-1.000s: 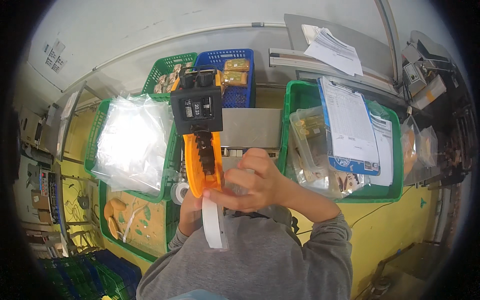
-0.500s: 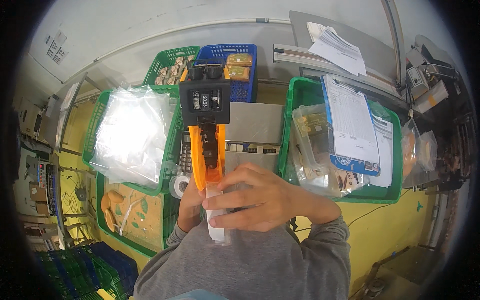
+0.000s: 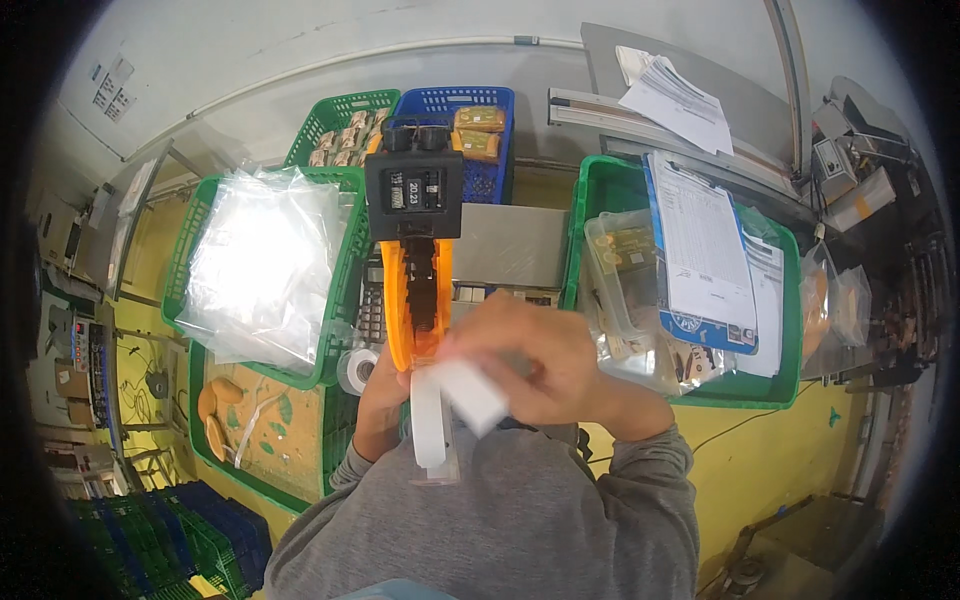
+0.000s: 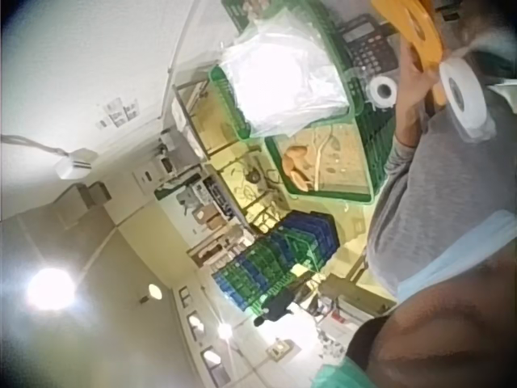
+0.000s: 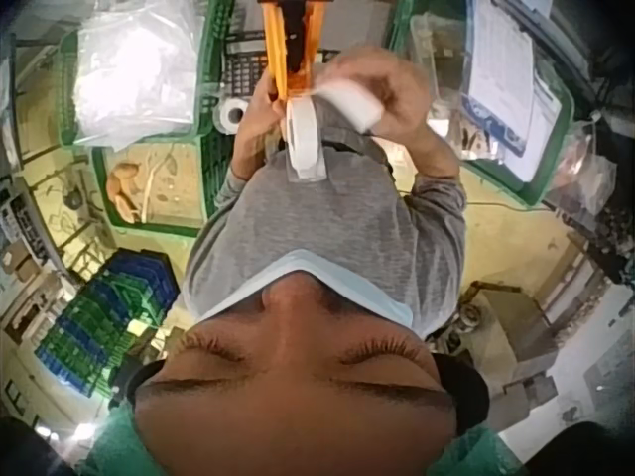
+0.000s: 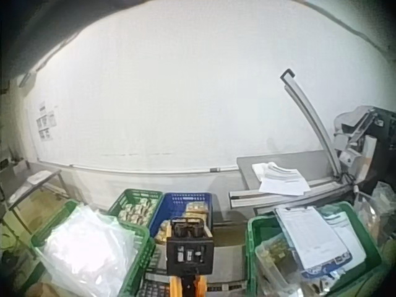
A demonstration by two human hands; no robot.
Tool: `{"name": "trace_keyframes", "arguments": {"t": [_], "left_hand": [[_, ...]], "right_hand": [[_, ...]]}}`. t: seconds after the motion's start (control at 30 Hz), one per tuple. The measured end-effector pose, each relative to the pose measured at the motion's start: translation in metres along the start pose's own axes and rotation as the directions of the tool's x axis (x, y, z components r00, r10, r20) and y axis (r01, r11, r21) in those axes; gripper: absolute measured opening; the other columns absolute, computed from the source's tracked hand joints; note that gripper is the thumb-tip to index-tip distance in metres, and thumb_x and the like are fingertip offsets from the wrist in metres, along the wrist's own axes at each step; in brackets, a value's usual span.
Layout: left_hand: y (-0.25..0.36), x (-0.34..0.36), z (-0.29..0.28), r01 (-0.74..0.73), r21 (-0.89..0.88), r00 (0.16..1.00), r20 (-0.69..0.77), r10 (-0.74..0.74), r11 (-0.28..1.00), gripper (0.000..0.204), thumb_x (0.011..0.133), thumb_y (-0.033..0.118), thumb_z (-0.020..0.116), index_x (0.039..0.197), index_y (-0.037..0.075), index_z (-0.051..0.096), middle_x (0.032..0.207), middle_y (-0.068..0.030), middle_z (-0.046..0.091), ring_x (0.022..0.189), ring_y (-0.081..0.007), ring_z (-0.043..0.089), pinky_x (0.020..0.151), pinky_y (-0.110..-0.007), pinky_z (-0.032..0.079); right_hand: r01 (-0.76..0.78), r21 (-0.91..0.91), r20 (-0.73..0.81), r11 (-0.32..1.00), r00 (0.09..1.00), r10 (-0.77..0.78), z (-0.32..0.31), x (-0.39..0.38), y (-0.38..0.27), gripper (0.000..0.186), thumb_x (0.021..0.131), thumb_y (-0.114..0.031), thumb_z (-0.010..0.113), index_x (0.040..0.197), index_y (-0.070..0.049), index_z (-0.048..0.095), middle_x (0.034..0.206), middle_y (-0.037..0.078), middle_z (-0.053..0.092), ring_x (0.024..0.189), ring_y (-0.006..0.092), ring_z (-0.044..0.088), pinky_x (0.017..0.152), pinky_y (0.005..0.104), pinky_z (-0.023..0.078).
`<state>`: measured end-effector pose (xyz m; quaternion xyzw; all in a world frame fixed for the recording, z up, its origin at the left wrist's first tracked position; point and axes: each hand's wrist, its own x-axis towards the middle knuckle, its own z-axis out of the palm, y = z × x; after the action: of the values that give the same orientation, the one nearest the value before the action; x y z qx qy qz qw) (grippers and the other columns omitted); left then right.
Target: The person positions several plastic bags containing cards on a metal table and applies labels to them using a hand-held labeling tool. The person then moves to a different station, picks up a roll of tape, and reloads the labeling tool with it.
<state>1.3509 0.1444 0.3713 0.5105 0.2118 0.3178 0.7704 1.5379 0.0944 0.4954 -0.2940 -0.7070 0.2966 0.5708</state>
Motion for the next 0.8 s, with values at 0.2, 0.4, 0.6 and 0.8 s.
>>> {"name": "trace_keyframes", "arguments": {"t": [0.2,0.4,0.6,0.8], "left_hand": [[0.0,0.003,0.001,-0.052,-0.103,0.998,0.024,0.055,0.993,0.105,0.063,0.055,0.075,0.138,0.003,0.024,0.124,-0.0068,0.046,0.114,-0.0158,0.045,0.097,-0.029,0.034],[-0.004,0.006,-0.001,-0.049,-0.111,0.997,0.047,0.054,0.993,0.105,0.063,0.054,0.075,0.138,0.003,0.023,0.124,-0.0062,0.046,0.114,-0.0143,0.045,0.096,-0.028,0.034],[0.0,0.003,0.0,-0.029,-0.12,0.998,0.057,0.036,0.992,0.105,0.063,0.054,0.076,0.138,0.003,0.023,0.122,-0.0064,0.048,0.109,-0.0141,0.048,0.093,-0.028,0.037],[0.013,0.001,0.01,0.087,-0.079,0.996,-0.022,-0.089,0.993,0.106,0.062,0.056,0.075,0.138,0.004,0.023,0.122,-0.0068,0.048,0.109,-0.0144,0.048,0.093,-0.028,0.037]], "right_hand": [[-0.053,0.112,-0.225,0.992,0.971,0.078,0.011,0.021,0.014,0.016,0.082,0.004,0.048,0.098,0.001,0.049,0.09,0.013,0.059,0.076,0.0153,0.058,0.068,0.0268,0.047],[0.099,0.336,-0.501,0.937,0.861,0.088,0.034,0.025,0.021,0.01,0.086,0.002,0.043,0.096,-0.001,0.043,0.086,0.015,0.059,0.073,0.0158,0.056,0.068,0.0272,0.046],[0.085,-0.318,-0.273,0.944,0.946,-0.177,0.018,0.019,0.033,0.023,0.078,0.009,0.055,0.1,0.001,0.057,0.089,0.013,0.063,0.071,0.0198,0.06,0.065,0.0272,0.047],[0.175,-0.708,-0.178,0.684,0.893,-0.413,0.009,0.014,0.039,0.041,0.061,0.008,0.066,0.1,-0.004,0.064,0.094,0.008,0.063,0.075,0.0218,0.058,0.067,0.0289,0.046]]}}
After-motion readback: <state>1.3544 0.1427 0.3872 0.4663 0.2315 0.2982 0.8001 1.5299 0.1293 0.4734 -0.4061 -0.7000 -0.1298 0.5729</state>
